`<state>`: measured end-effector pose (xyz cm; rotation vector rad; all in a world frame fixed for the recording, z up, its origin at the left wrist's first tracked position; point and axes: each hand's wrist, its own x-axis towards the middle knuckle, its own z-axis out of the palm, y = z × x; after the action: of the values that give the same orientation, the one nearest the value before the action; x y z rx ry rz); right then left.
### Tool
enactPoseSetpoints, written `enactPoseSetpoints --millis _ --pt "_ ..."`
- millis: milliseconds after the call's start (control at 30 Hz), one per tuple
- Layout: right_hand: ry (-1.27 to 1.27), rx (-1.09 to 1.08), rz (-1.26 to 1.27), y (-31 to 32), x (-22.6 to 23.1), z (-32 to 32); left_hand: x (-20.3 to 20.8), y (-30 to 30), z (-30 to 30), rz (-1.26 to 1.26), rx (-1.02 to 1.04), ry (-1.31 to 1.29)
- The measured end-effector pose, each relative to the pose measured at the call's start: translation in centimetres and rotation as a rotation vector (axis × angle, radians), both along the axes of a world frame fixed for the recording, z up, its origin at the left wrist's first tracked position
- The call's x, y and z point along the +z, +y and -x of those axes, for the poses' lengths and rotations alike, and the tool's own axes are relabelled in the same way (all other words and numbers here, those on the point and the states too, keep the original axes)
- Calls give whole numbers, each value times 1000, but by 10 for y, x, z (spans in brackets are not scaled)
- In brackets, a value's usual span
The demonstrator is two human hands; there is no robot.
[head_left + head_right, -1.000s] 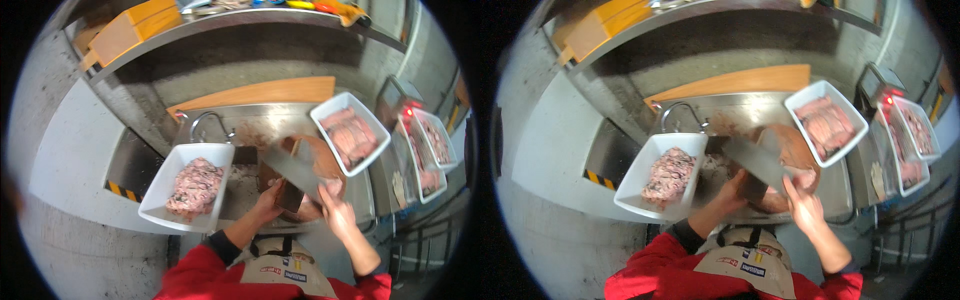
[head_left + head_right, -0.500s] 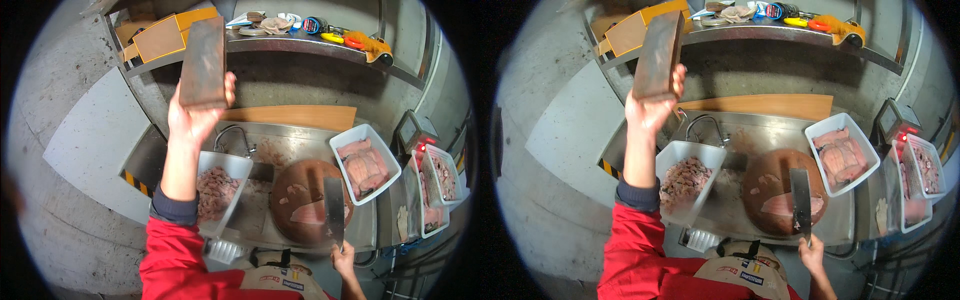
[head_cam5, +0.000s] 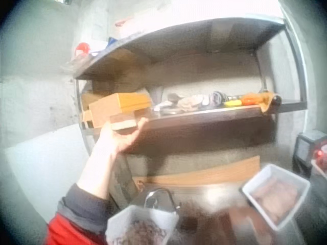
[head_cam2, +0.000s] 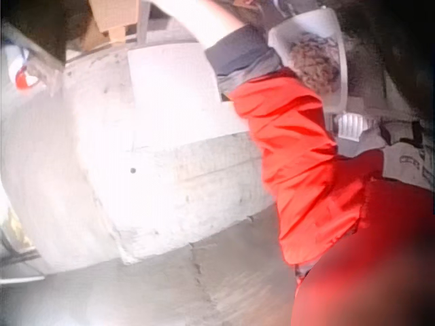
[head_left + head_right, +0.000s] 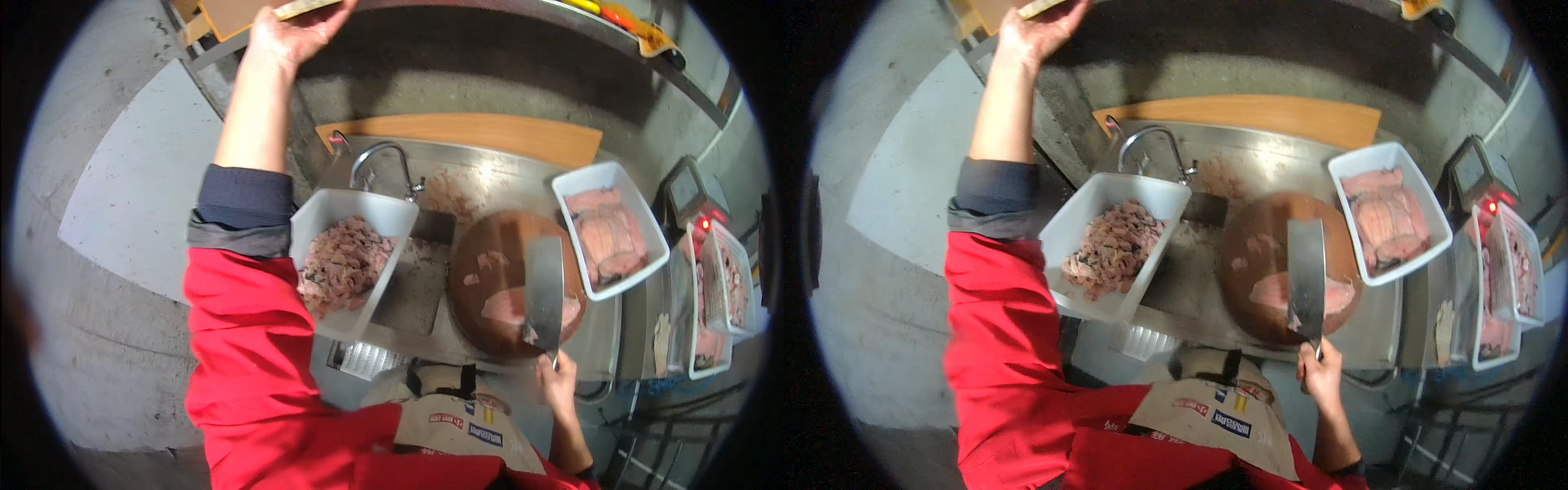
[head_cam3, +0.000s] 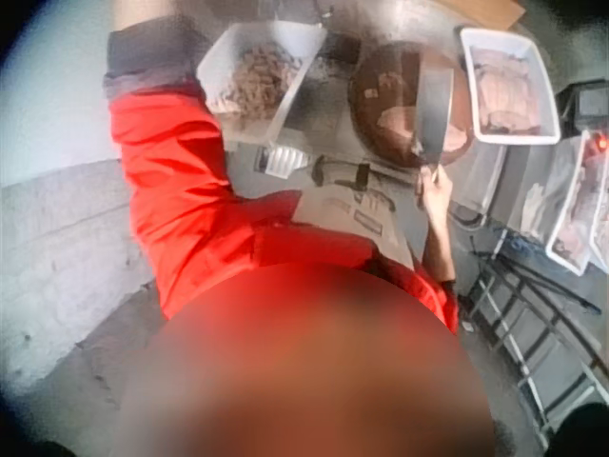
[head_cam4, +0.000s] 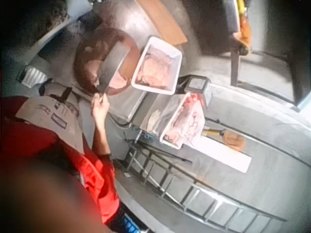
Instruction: The person uses a cleaver to slice a piece of raw meat on a round wooden cutting board. Sliced pieces are placed into a white tray. The person briefly sharpens the cleaver on a honing steel and rinses the tray under running water before resuming slicing.
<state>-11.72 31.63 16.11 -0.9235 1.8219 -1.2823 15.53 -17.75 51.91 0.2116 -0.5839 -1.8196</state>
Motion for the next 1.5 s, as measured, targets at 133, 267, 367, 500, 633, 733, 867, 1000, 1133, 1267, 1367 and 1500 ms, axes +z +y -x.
enactPoseSetpoints --millis 133,267,367,500,633,733,867,1000,1133,1267,1367,1500 --pt "-649 -59 3 -22 0 9 -3 18 0 105 -200 21" --pt "-903 -29 111 -35 5 18 -18 33 -2 246 -323 67" --pt "-931 -18 140 -38 8 19 -37 17 -13 303 -451 230" --pt "-908 -22 148 -37 9 17 -35 -43 -33 438 -414 78" --pt "-923 -90 70 -44 10 21 -25 -86 -38 352 257 -499" --pt "-932 -40 115 -56 8 22 -19 -82 -30 519 -236 -513" --pt "-954 57 187 -77 -4 12 -64 -28 -7 325 243 -626" --pt "-455 215 -231 -123 -14 -1 -174 65 -32 586 -126 -722" --pt "397 515 -275 -237 -11 0 -266 131 -90 269 -287 -890" --pt "903 576 -332 -362 -8 -5 -319 176 -158 83 -204 -751" --pt "1001 690 -492 -414 -2 -3 -338 204 -208 10 -80 -710" --pt "1051 809 -436 -414 13 13 -355 227 -254 -108 85 -621"
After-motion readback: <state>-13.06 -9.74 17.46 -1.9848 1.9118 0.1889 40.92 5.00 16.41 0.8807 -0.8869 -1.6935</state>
